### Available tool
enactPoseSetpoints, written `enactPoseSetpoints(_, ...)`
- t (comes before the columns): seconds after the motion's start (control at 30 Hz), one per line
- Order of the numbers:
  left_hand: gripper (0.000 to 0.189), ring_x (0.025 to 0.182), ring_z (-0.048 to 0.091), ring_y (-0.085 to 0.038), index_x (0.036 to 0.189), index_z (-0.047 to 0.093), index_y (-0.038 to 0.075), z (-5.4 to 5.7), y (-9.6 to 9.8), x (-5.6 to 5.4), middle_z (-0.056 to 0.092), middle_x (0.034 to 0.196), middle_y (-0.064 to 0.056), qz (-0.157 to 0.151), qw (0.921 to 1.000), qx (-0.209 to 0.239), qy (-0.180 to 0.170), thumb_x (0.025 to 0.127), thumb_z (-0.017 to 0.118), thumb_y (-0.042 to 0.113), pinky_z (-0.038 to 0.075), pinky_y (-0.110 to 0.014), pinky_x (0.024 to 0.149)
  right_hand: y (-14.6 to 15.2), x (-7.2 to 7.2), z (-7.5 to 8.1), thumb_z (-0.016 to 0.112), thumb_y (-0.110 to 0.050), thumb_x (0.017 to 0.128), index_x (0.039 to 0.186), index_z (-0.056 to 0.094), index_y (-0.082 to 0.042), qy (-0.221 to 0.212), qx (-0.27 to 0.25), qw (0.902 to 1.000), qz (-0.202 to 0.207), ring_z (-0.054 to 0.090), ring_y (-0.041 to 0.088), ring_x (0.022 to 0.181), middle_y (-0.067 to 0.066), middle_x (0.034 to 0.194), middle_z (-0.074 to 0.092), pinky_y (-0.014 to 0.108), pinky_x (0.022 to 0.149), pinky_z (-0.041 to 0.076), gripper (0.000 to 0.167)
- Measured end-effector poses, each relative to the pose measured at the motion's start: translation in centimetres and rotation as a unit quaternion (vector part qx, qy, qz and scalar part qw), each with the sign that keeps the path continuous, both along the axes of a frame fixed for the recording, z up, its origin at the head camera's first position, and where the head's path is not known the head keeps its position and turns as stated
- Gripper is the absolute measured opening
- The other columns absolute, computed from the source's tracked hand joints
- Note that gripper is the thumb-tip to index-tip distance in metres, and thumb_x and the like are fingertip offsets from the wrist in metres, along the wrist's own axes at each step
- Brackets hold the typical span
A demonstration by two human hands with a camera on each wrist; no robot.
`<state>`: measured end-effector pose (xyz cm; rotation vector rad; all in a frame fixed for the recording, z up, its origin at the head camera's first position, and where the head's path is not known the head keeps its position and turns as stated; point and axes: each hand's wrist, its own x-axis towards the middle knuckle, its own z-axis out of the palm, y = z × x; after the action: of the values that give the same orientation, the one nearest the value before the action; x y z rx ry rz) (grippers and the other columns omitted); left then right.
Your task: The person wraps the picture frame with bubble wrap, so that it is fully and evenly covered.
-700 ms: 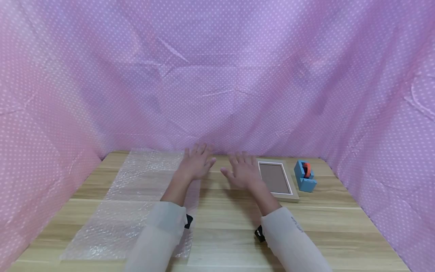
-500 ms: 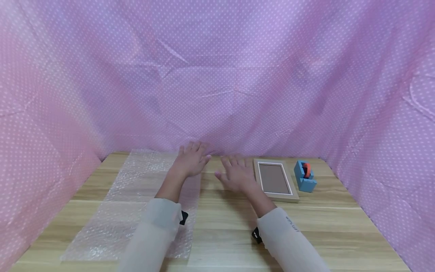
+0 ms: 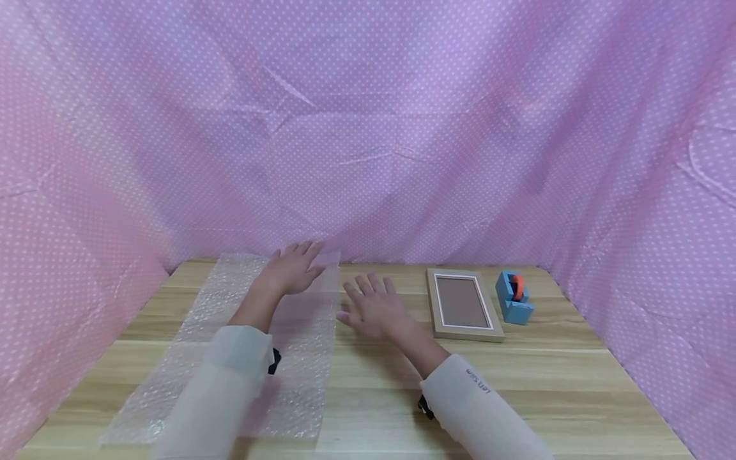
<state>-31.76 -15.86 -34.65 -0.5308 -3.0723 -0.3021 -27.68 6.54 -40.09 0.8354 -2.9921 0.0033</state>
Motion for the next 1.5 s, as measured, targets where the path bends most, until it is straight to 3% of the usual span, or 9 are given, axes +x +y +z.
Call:
enactPoseSetpoints(0.3, 0.062, 0.147, 0.024, -0.053, 0.161, 0.028, 0.005, -0.8, -3.9, -0.3, 0.028, 0.162, -0.027, 0.002, 0.9997, -0.022, -0.01, 0.109, 0.043, 0.036, 0.015, -0.073, 0.115, -1.2, 1.0, -0.1, 0.034, -0.068, 0.103, 0.164, 0.026, -0.024, -0.044, -0.004, 0.9979, 0.049, 0.023, 0.033, 0.154, 0.008, 0.167, 0.028, 0.056, 0.122, 0.019, 0.076)
enactPoseSetpoints(0.47, 0.062, 0.144, 0.024, -0.059, 0.159, 0.03, 0.002, -1.5, -6.9, -0.6, 0.03, 0.16, -0.031, 0.009, 0.9992, -0.036, -0.016, 0.109, 0.044, 0.034, 0.02, -0.075, 0.112, -2.1, 1.8, -0.2, 0.036, -0.069, 0.101, 0.163, 0.027, -0.022, -0.054, 0.0, 0.9932, 0.103, 0.03, 0.033, 0.151, 0.01, 0.166, 0.032, 0.053, 0.121, 0.026, 0.079)
enactPoseSetpoints(0.6, 0.064, 0.142, 0.021, -0.063, 0.159, 0.028, 0.001, -2.4, -9.3, -0.6, 0.027, 0.159, -0.035, 0.024, 0.9978, -0.037, -0.05, 0.109, 0.043, 0.038, 0.02, -0.077, 0.11, -2.8, 2.9, -0.2, 0.038, -0.069, 0.101, 0.163, 0.028, -0.022, -0.071, 0.011, 0.9837, 0.165, 0.033, 0.033, 0.15, 0.01, 0.164, 0.034, 0.049, 0.121, 0.028, 0.078)
enactPoseSetpoints(0.73, 0.066, 0.14, 0.022, -0.064, 0.159, 0.028, 0.001, -3.6, -11.7, 0.1, 0.028, 0.157, -0.037, 0.037, 0.9958, -0.025, -0.081, 0.109, 0.04, 0.042, 0.021, -0.078, 0.108, -3.5, 3.9, -0.4, 0.036, -0.073, 0.099, 0.164, 0.023, -0.027, -0.082, 0.039, 0.9745, 0.205, 0.029, 0.029, 0.152, 0.003, 0.166, 0.031, 0.045, 0.123, 0.024, 0.081)
enactPoseSetpoints(0.87, 0.064, 0.137, 0.024, -0.067, 0.157, 0.032, -0.002, -4.7, -13.8, 0.8, 0.031, 0.155, -0.038, 0.025, 0.9963, -0.026, -0.078, 0.109, 0.039, 0.04, 0.023, -0.08, 0.105, -4.1, 4.5, -0.7, 0.031, -0.08, 0.095, 0.164, 0.02, -0.032, -0.061, 0.083, 0.9673, 0.232, 0.027, 0.025, 0.153, -0.001, 0.167, 0.028, 0.043, 0.124, 0.022, 0.085)
enactPoseSetpoints(1.03, 0.067, 0.135, 0.021, -0.071, 0.155, 0.034, -0.005, -5.7, -15.6, 0.7, 0.028, 0.154, -0.041, 0.01, 0.9952, -0.037, -0.089, 0.108, 0.044, 0.042, 0.023, -0.082, 0.102, -4.9, 4.6, -1.2, 0.029, -0.081, 0.095, 0.165, 0.019, -0.032, -0.039, 0.123, 0.9538, 0.272, 0.026, 0.023, 0.153, -0.001, 0.168, 0.026, 0.043, 0.123, 0.023, 0.086)
enactPoseSetpoints(1.2, 0.075, 0.129, 0.024, -0.075, 0.148, 0.04, -0.011, -6.8, -17.1, 0.6, 0.032, 0.148, -0.044, -0.002, 0.9946, -0.039, -0.096, 0.102, 0.057, 0.046, 0.03, -0.082, 0.098, -5.6, 5.0, -1.7, 0.034, -0.082, 0.093, 0.164, 0.019, -0.036, -0.065, 0.113, 0.95, 0.284, 0.032, 0.026, 0.15, 0.001, 0.167, 0.027, 0.043, 0.12, 0.029, 0.086)
enactPoseSetpoints(1.33, 0.077, 0.128, 0.027, -0.075, 0.146, 0.043, -0.012, -7.5, -17.6, 0.4, 0.036, 0.146, -0.044, -0.01, 0.9966, -0.019, -0.079, 0.1, 0.059, 0.048, 0.031, -0.08, 0.099, -5.8, 5.4, -2.0, 0.037, -0.085, 0.09, 0.163, 0.022, -0.04, -0.056, 0.128, 0.9502, 0.278, 0.035, 0.024, 0.146, -0.001, 0.167, 0.027, 0.043, 0.116, 0.036, 0.087)
enactPoseSetpoints(1.5, 0.077, 0.13, 0.027, -0.072, 0.146, 0.044, -0.011, -7.9, -17.4, 0.1, 0.037, 0.147, -0.042, -0.014, 0.9973, -0.003, -0.072, 0.101, 0.058, 0.049, 0.028, -0.079, 0.102, -5.3, 5.6, -2.2, 0.036, -0.086, 0.089, 0.163, 0.022, -0.04, -0.038, 0.144, 0.9506, 0.272, 0.034, 0.024, 0.146, -0.001, 0.167, 0.026, 0.042, 0.117, 0.034, 0.088)
